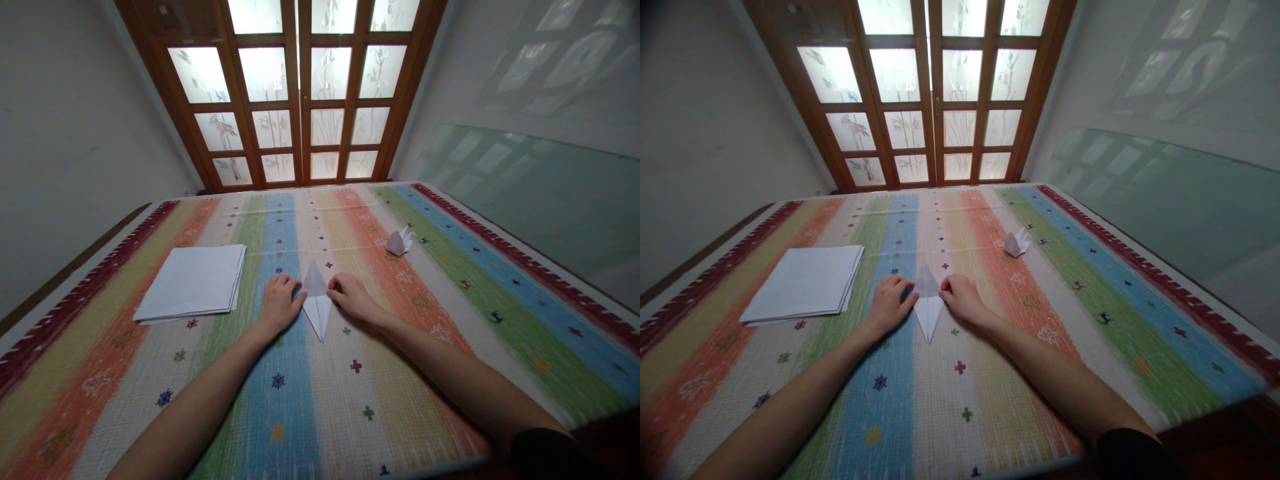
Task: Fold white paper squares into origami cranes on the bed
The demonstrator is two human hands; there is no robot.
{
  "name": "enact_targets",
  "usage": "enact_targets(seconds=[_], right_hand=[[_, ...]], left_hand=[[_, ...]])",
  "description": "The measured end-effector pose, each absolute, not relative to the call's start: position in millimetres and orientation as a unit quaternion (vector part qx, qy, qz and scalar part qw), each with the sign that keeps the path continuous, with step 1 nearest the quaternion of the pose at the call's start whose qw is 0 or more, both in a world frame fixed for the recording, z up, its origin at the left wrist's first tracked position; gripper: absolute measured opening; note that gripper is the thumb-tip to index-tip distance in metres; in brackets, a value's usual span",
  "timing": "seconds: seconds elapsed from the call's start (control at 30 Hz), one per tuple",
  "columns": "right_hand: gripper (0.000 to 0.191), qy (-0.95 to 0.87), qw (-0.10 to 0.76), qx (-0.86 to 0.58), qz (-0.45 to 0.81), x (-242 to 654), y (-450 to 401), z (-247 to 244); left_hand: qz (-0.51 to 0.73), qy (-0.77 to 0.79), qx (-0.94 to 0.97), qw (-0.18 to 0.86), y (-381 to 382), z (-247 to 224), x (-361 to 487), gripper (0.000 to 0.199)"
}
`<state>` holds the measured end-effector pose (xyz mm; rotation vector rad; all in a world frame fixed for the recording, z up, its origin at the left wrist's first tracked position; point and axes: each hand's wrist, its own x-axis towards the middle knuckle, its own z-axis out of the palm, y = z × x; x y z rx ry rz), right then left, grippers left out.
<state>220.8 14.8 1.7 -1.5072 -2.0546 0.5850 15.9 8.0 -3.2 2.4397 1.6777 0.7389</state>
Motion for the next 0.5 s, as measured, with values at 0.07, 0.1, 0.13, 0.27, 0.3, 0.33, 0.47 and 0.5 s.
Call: enact_targets(seconds=[0.07,0.1,0.13,0.27,0.3,0.33,0.47,0.5], right_hand=[[0.008,-0.742,0.294,-0.541,0.265,220,14,2],[0.008,-0.734,0.312,-0.533,0.284,219,14,2],[0.008,-0.726,0.331,-0.525,0.295,219,14,3],[0.008,-0.714,0.413,-0.500,0.265,221,13,8],[0.012,-0.717,0.434,-0.485,0.250,222,12,9],[0.016,-0.722,0.456,-0.466,0.233,224,11,10],[0.019,-0.758,0.509,-0.384,0.135,228,4,11],[0.020,-0.768,0.508,-0.374,0.111,229,3,10]], left_hand=[[0.271,0.545,0.791,0.063,10,-3,14,0.018],[0.287,0.541,0.786,0.079,12,-3,13,0.017],[0.304,0.534,0.782,0.101,13,-3,12,0.017],[0.387,0.480,0.767,0.177,13,0,11,0.017],[0.415,0.466,0.762,0.172,12,1,12,0.017],[0.445,0.455,0.755,0.156,9,1,13,0.017],[0.529,0.408,0.742,0.064,-3,1,15,0.017],[0.535,0.399,0.743,0.045,-5,0,14,0.018]])
